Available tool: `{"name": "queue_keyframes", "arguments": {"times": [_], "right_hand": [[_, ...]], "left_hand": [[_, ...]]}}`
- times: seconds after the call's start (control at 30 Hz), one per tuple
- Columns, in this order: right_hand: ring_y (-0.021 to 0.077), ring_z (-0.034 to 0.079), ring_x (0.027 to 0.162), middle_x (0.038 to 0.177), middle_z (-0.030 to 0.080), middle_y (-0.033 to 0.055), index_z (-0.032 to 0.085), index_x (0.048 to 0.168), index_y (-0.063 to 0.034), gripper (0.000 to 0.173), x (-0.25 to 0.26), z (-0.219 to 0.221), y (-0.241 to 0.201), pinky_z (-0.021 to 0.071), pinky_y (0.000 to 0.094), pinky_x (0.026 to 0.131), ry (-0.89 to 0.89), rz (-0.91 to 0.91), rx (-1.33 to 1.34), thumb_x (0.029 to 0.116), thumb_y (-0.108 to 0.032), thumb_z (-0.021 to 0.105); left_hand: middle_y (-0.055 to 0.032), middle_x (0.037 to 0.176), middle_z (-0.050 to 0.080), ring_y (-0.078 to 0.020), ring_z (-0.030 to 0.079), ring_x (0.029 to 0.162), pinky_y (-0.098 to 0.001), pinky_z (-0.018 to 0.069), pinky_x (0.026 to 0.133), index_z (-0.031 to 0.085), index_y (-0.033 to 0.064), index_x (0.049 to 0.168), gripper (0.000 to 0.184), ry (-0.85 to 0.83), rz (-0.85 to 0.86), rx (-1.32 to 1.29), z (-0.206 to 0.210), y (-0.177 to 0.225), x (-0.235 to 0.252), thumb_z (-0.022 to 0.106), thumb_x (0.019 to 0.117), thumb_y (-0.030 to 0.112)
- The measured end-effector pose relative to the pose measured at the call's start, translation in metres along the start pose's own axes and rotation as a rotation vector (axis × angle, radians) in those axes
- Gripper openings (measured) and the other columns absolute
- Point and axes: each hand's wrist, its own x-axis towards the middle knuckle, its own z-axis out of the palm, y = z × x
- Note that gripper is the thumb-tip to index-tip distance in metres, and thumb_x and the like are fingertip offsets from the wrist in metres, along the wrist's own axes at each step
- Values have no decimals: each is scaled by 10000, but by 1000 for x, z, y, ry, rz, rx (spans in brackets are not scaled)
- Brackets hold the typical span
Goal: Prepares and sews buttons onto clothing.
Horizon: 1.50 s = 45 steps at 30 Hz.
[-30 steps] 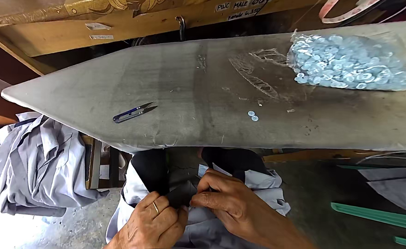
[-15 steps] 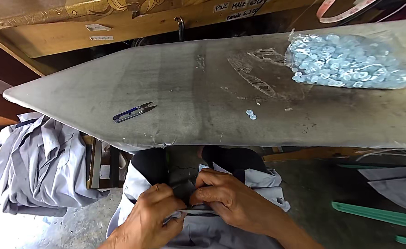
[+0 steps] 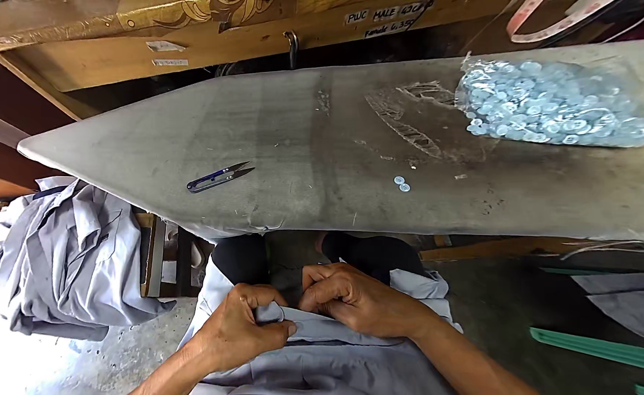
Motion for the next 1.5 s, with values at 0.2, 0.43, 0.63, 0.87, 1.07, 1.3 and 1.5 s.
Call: {"name": "queue_keyframes", "arguments": {"times": [0.2,0.43,0.63,0.87,1.07,1.3,1.5], "right_hand": [[6,560,833,857,628,3,780,985,-84,170,1,-2,0,441,136,729,20,34,-21,987,-129,617],[6,574,838,865,619,5,782,1023,-127,179,-5,-4,-19,465,127,736,232,-88,-159,1016,-199,618],[78,547,839,834,585,11,788,1016,-171,227,-5,2,-31,441,183,738,177,-142,-347,1009,-148,563],[87,543,822,818,577,8,789,1019,-171,226,-6,5,-27,436,195,725,149,-137,-364,1017,-169,564],[86,542,828,816,578,7,791,1017,-166,233,-7,4,-25,434,192,735,137,-132,-361,1010,-151,559],[107,574,865,848,606,37,783,979,-134,259,2,5,-21,466,211,763,59,-159,-254,981,-69,532],[3,583,724,846,625,14,591,1159,-58,190,2,7,-28,484,142,662,58,-44,-79,1092,-195,479]], "left_hand": [[7,792,661,10,589,723,-138,481,621,738,44,860,101,100,146,138,6,0,-3,755,865,144],[-25,777,592,-170,562,763,-283,466,734,701,106,957,143,327,740,894,20,-6,-15,598,1004,192],[-17,780,574,-169,532,762,-281,441,748,694,98,1001,127,320,797,936,19,-10,-19,608,1007,192],[-17,774,563,-166,521,746,-280,436,730,686,95,1006,103,335,822,930,17,-12,-20,625,991,176],[-17,777,564,-164,523,749,-278,437,735,690,97,999,100,342,818,917,17,-13,-19,626,988,173],[-25,746,615,-57,580,736,-164,481,659,731,55,872,102,186,434,383,12,-1,-14,727,889,155],[58,738,666,40,573,639,-140,467,565,739,75,873,93,73,20,-2,-1,0,-5,768,873,163]]}}
